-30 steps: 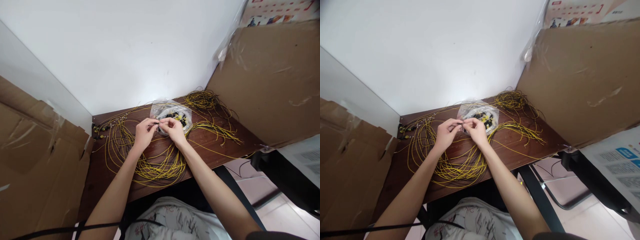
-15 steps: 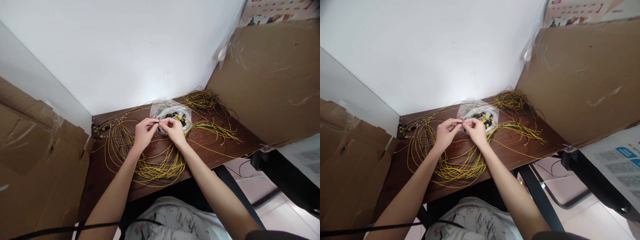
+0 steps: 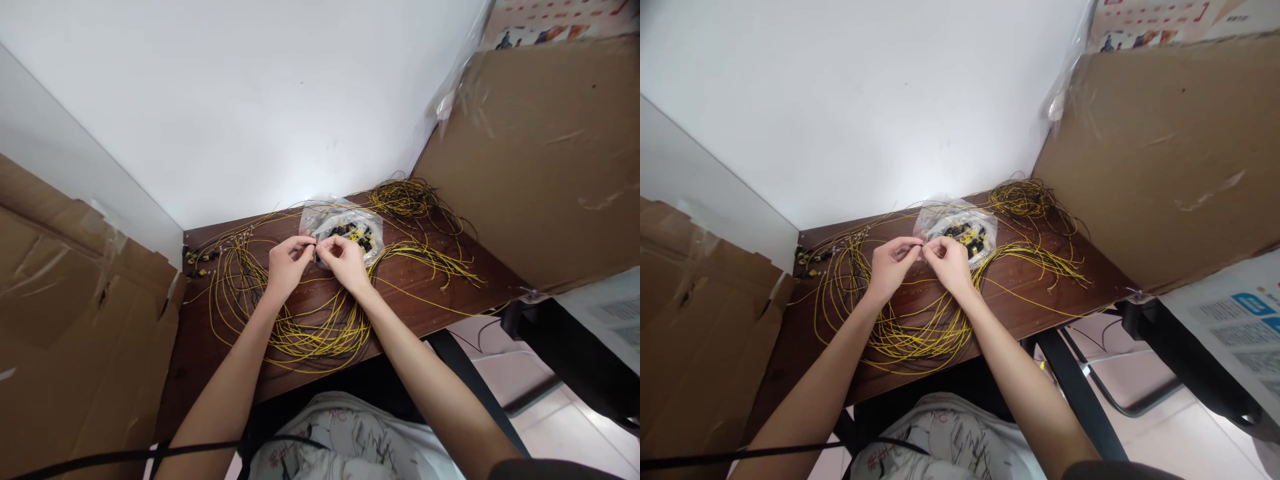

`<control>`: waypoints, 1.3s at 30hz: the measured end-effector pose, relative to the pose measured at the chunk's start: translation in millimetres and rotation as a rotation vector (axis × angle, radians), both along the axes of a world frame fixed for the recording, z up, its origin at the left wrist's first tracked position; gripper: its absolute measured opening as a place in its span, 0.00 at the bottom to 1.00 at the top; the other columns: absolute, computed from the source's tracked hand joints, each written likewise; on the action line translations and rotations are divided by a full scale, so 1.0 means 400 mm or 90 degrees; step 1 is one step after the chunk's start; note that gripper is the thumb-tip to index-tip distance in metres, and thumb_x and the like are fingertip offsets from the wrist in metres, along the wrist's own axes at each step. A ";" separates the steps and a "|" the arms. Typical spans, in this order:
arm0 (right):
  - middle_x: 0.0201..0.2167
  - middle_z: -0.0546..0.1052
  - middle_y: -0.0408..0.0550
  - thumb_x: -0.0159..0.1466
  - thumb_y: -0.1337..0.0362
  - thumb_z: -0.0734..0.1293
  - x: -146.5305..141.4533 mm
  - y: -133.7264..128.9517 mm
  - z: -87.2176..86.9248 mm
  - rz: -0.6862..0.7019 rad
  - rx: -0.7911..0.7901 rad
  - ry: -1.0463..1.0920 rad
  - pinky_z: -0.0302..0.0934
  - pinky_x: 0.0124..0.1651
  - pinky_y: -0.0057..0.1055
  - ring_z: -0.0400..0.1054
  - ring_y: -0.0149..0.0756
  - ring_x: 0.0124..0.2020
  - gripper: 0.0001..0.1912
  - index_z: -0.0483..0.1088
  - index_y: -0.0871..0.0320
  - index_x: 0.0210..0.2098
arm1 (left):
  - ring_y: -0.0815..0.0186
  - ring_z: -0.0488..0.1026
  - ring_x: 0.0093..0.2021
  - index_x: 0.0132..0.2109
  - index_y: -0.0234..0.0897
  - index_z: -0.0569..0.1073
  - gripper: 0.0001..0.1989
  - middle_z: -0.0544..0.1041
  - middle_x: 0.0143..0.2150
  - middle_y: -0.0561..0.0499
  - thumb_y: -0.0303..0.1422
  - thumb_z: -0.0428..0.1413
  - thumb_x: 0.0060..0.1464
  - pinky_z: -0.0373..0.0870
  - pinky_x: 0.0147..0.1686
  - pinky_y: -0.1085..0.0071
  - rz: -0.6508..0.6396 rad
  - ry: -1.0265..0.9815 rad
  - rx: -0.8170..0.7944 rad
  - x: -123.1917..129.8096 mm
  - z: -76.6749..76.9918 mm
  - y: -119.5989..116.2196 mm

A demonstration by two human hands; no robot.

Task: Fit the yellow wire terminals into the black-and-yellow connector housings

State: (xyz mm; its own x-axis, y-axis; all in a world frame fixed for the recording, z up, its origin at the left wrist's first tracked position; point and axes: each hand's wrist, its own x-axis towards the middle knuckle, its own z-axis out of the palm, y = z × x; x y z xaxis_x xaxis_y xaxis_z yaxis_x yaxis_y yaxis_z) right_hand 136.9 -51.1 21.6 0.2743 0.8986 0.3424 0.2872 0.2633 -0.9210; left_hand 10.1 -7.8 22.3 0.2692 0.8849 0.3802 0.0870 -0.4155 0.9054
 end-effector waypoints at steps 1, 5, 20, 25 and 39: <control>0.25 0.76 0.46 0.55 0.63 0.64 0.000 -0.001 0.000 0.002 0.001 -0.006 0.60 0.31 0.26 0.67 0.30 0.25 0.08 0.72 0.62 0.27 | 0.68 0.75 0.28 0.35 0.33 0.76 0.07 0.78 0.33 0.49 0.30 0.57 0.46 0.74 0.32 0.71 0.001 -0.004 -0.003 0.001 0.000 0.000; 0.23 0.75 0.45 0.55 0.63 0.65 -0.001 -0.004 0.004 -0.011 -0.001 -0.029 0.59 0.30 0.26 0.65 0.30 0.23 0.08 0.72 0.61 0.26 | 0.69 0.74 0.28 0.35 0.33 0.76 0.07 0.77 0.33 0.48 0.30 0.57 0.46 0.74 0.33 0.71 0.003 -0.006 -0.003 0.001 0.000 0.000; 0.21 0.72 0.43 0.53 0.65 0.64 -0.002 -0.010 0.006 -0.094 0.005 -0.116 0.57 0.31 0.27 0.63 0.30 0.23 0.05 0.68 0.59 0.23 | 0.70 0.71 0.32 0.38 0.35 0.76 0.08 0.74 0.35 0.49 0.27 0.55 0.49 0.71 0.33 0.74 -0.014 0.080 0.122 -0.003 0.000 -0.004; 0.22 0.70 0.44 0.53 0.66 0.63 -0.003 -0.012 0.006 -0.108 0.024 -0.181 0.57 0.32 0.28 0.62 0.32 0.26 0.04 0.67 0.58 0.23 | 0.71 0.68 0.29 0.37 0.37 0.76 0.09 0.73 0.33 0.50 0.24 0.53 0.50 0.67 0.30 0.75 0.003 0.152 0.216 -0.005 0.005 -0.011; 0.21 0.72 0.43 0.50 0.65 0.64 0.003 0.007 -0.007 -0.018 -0.039 0.056 0.57 0.28 0.26 0.62 0.29 0.22 0.05 0.69 0.61 0.22 | 0.70 0.69 0.30 0.37 0.36 0.76 0.09 0.74 0.34 0.50 0.25 0.53 0.50 0.67 0.31 0.74 0.004 0.138 0.226 -0.004 0.007 -0.015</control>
State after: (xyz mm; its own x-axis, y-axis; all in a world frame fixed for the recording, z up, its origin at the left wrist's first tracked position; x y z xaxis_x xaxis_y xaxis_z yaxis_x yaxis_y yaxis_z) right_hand 138.1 -48.2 18.7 0.3267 0.9085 0.2604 0.2109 0.1985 -0.9571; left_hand 8.6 -13.7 25.1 0.3715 0.7105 0.5976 0.2636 -0.6979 0.6659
